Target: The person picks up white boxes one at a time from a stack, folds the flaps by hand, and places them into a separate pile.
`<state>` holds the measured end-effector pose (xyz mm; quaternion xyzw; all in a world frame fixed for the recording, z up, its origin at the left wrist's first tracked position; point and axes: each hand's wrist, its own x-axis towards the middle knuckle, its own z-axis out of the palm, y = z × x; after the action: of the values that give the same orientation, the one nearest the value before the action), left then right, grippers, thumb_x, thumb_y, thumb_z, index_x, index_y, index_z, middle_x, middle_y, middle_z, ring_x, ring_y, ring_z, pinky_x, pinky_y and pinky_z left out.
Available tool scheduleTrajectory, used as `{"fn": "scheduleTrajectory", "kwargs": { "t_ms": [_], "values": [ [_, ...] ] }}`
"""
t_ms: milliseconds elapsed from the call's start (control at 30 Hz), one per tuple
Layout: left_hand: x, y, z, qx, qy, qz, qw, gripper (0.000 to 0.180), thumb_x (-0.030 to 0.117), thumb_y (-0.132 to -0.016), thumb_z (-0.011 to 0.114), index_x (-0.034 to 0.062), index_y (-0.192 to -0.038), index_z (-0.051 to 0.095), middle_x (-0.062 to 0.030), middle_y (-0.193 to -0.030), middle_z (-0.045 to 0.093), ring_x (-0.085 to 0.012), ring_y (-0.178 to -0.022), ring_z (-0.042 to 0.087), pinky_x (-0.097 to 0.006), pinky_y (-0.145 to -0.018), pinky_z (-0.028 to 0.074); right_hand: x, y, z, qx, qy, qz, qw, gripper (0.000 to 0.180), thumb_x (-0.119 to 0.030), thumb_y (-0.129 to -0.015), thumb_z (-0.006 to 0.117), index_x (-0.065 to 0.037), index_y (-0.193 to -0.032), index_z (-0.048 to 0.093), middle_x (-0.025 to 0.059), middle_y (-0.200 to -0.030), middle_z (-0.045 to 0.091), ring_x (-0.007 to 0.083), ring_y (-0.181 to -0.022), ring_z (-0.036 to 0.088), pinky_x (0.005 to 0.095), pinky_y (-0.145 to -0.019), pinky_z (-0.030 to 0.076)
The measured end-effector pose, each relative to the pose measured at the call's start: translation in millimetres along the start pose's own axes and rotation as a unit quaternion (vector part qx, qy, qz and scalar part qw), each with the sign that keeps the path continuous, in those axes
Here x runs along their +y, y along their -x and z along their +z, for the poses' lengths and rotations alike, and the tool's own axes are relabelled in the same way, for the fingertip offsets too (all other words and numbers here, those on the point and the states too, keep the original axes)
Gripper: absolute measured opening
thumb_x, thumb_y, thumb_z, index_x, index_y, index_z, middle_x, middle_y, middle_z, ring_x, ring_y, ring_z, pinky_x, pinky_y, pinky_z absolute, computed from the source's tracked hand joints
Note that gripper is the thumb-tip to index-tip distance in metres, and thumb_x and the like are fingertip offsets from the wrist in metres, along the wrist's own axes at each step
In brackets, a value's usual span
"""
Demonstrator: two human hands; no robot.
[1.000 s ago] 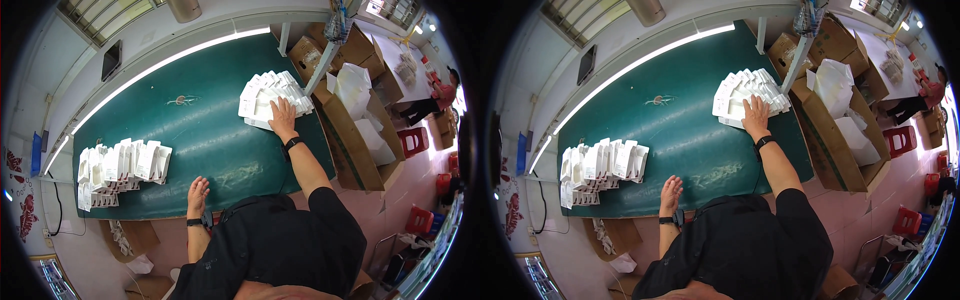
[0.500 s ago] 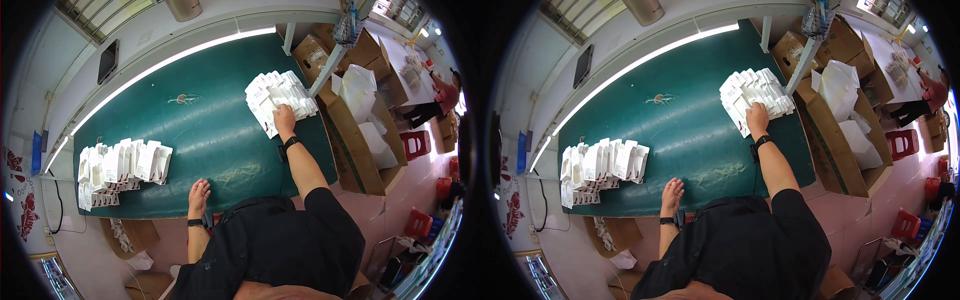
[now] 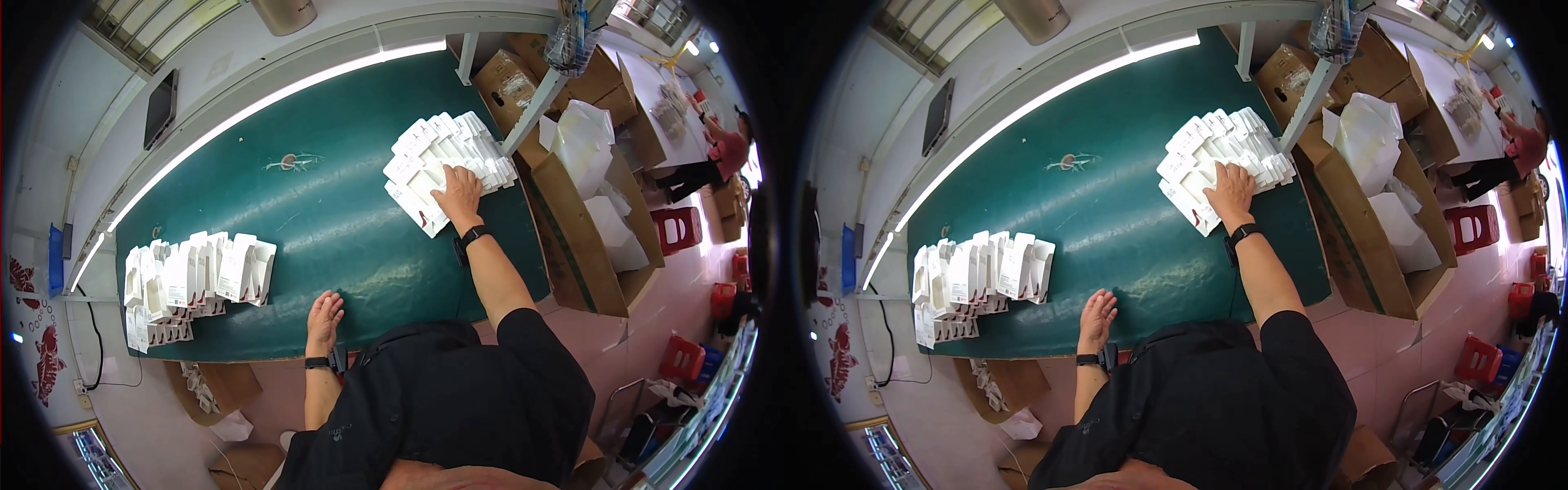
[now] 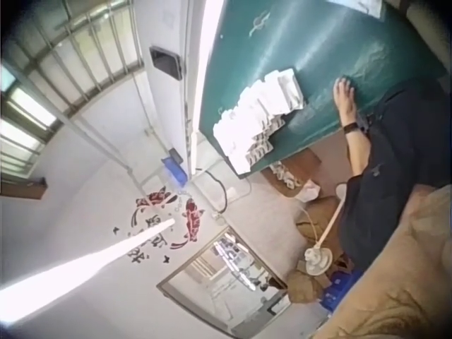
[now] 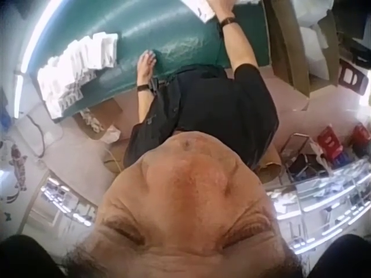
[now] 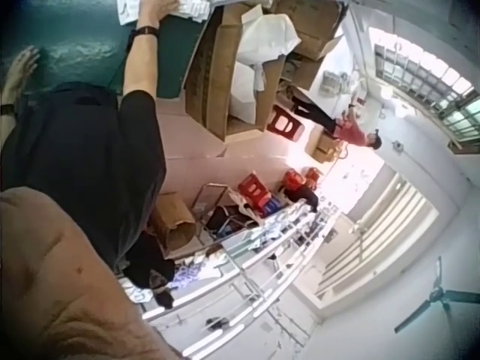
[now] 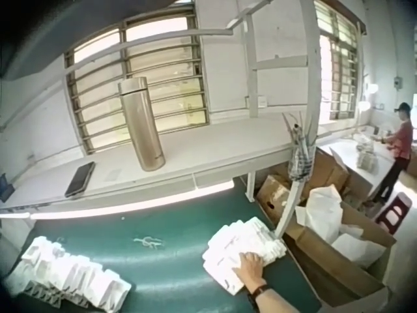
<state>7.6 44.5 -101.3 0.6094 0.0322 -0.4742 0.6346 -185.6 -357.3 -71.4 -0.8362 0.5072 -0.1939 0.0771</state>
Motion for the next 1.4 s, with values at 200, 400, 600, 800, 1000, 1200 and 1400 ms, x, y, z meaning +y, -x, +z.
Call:
{"fn": "scheduleTrajectory", "kwargs": {
  "t_ms": [200,400,600,800,1000,1200,1400],
  "values": [
    [-1.8,-4.6,0.2,0.002,-0.005,-0.008,1.0,0.038,0.025,-0.102,0.059,0.0076,-0.135,0.052,-0.0077,-0.125,0.064,-0.0158,-0.109,0.064,-0.03,-0.086,0.053,6.0,-3.0,1.7,-0.066,-0.11,0.099,0.987,0.058,-0.021,-0.08,0.077,-0.012,-0.132,0.055,0.0136,-0.123,0.059,0.0345,-0.116,0.057,0.0467,-0.098,0.045],
    [-4.3,-4.4,-2.1,-0.004,-0.012,-0.009,1.0,0.041,0.028,-0.102,0.06,0.0084,-0.136,0.051,-0.0085,-0.128,0.062,-0.0198,-0.114,0.062,-0.033,-0.089,0.053,22.8,-1.4,22.5,0.019,-0.163,0.109,0.98,0.051,-0.018,-0.082,0.075,-0.009,-0.129,0.056,0.0163,-0.12,0.059,0.0375,-0.108,0.06,0.0432,-0.09,0.051],
    [-5.2,-2.1,-2.1,0.001,-0.014,-0.011,1.0,0.042,0.028,-0.101,0.06,0.008,-0.136,0.051,-0.0088,-0.128,0.062,-0.0199,-0.115,0.062,-0.033,-0.089,0.052,26.8,2.1,27.5,0.081,-0.156,0.126,0.976,0.046,-0.017,-0.083,0.074,-0.009,-0.125,0.058,0.014,-0.12,0.059,0.0357,-0.109,0.059,0.0432,-0.091,0.05],
    [-5.4,-4.8,-0.3,-0.002,-0.01,-0.013,1.0,0.041,0.028,-0.102,0.06,0.0076,-0.136,0.051,-0.009,-0.128,0.062,-0.02,-0.115,0.062,-0.033,-0.09,0.052,19.7,7.6,9.4,0.158,-0.09,0.04,0.983,0.042,-0.016,-0.081,0.074,-0.008,-0.12,0.06,0.0109,-0.122,0.059,0.0328,-0.11,0.059,0.0431,-0.094,0.048],
    [-2.0,-5.9,7.6,-0.012,-0.009,-0.017,1.0,0.04,0.026,-0.102,0.06,0.0073,-0.135,0.052,-0.0083,-0.127,0.063,-0.0165,-0.111,0.063,-0.031,-0.087,0.053,-21.8,47.2,-0.8,0.105,-0.157,-0.182,0.965,0.039,-0.016,-0.076,0.074,-0.009,-0.113,0.063,0.0096,-0.124,0.059,0.0295,-0.115,0.056,0.0434,-0.094,0.046],
    [-3.5,1.3,2.5,-0.01,-0.004,-0.011,1.0,0.041,0.027,-0.102,0.06,0.0071,-0.136,0.051,-0.0083,-0.128,0.063,-0.0177,-0.113,0.063,-0.031,-0.089,0.052,-56.1,104.6,-2.4,-0.026,-0.143,-0.351,0.925,0.039,-0.018,-0.075,0.076,-0.011,-0.112,0.066,0.0108,-0.12,0.061,0.0317,-0.114,0.056,0.0439,-0.096,0.045],
    [-4.6,9.7,6.3,-0.009,-0.007,-0.013,1.0,0.042,0.028,-0.101,0.06,0.0064,-0.137,0.051,-0.0085,-0.129,0.063,-0.0167,-0.114,0.063,-0.03,-0.089,0.051,-56.8,103.3,12.4,0.003,-0.13,-0.259,0.957,0.044,-0.022,-0.073,0.078,-0.009,-0.114,0.066,0.0127,-0.12,0.062,0.0322,-0.111,0.059,0.0418,-0.096,0.047]
  ]
}}
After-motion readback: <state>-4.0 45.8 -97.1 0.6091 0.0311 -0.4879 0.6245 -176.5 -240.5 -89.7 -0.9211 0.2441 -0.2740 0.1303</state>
